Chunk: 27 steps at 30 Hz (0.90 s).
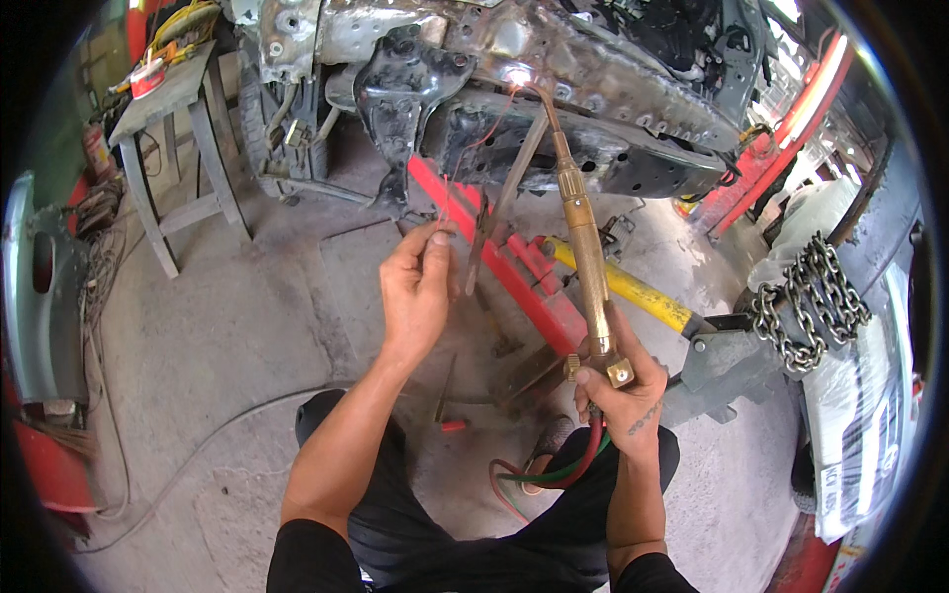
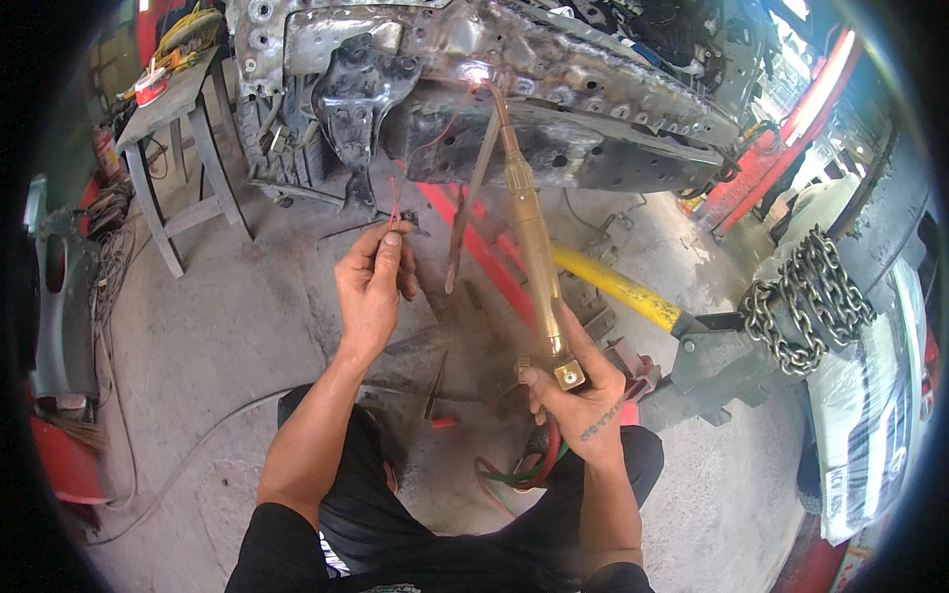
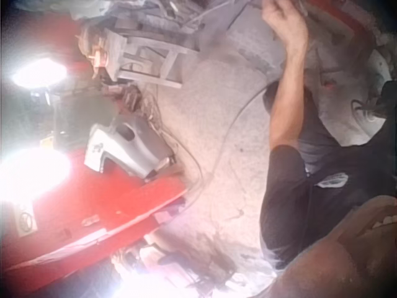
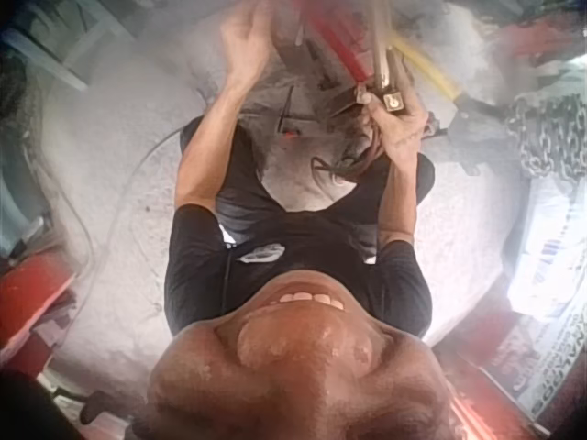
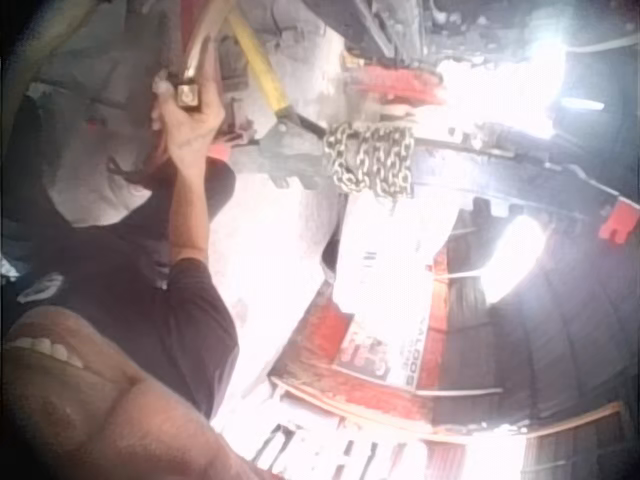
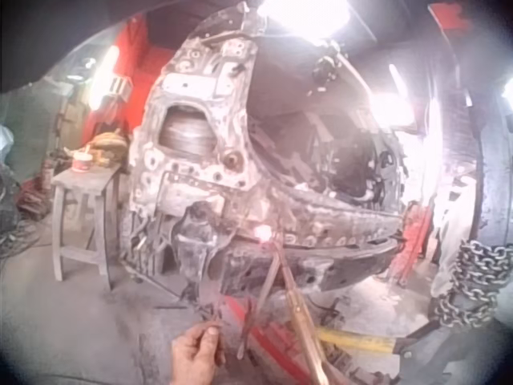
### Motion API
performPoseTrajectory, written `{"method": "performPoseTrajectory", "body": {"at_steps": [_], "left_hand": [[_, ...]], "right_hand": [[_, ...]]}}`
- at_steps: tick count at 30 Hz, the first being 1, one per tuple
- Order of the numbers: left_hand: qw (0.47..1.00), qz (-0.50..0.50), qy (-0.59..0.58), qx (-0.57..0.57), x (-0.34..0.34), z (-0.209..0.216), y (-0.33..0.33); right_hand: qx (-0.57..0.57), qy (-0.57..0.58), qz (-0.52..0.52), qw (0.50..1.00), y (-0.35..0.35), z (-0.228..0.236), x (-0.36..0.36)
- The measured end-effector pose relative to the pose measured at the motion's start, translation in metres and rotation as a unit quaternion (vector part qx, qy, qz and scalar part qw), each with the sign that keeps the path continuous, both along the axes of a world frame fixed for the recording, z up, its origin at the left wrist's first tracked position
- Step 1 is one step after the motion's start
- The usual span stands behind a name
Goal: The person welds a metal car frame using a welding torch and filler rod, then uses a hammer to tap the weld area. The person is sitting on the floor in a workshop environment.
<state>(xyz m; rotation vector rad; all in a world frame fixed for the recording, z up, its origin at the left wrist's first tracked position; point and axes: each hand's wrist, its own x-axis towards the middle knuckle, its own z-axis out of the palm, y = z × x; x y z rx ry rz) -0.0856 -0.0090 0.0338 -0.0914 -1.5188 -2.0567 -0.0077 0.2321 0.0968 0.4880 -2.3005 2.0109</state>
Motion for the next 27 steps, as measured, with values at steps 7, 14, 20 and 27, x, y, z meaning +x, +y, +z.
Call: {"method": "performPoseTrajectory", "body": {"at_steps": [7, 14, 20, 27], "left_hand": [[1.0, 0.007, -0.009, -0.007, -0.0009, 0.0015, -0.0005], [1.0, 0.011, -0.008, -0.007, -0.0007, 0.004, 0.0004], [1.0, 0.003, 0.004, -0.004, -0.0024, -0.0019, -0.001], [1.0, 0.005, -0.003, -0.002, -0.0017, -0.0004, -0.0003]], "right_hand": [[0.004, 0.004, -0.005, 1.0, -0.0001, -0.0011, -0.0008], [0.004, 0.008, 0.0, 1.0, -0.0004, -0.0008, -0.0009], [-0.01, 0.012, 0.003, 1.0, -0.0019, 0.0001, -0.0004], [0.0, 0.013, 0.002, 1.0, 0.0002, -0.0013, -0.0017]]}}
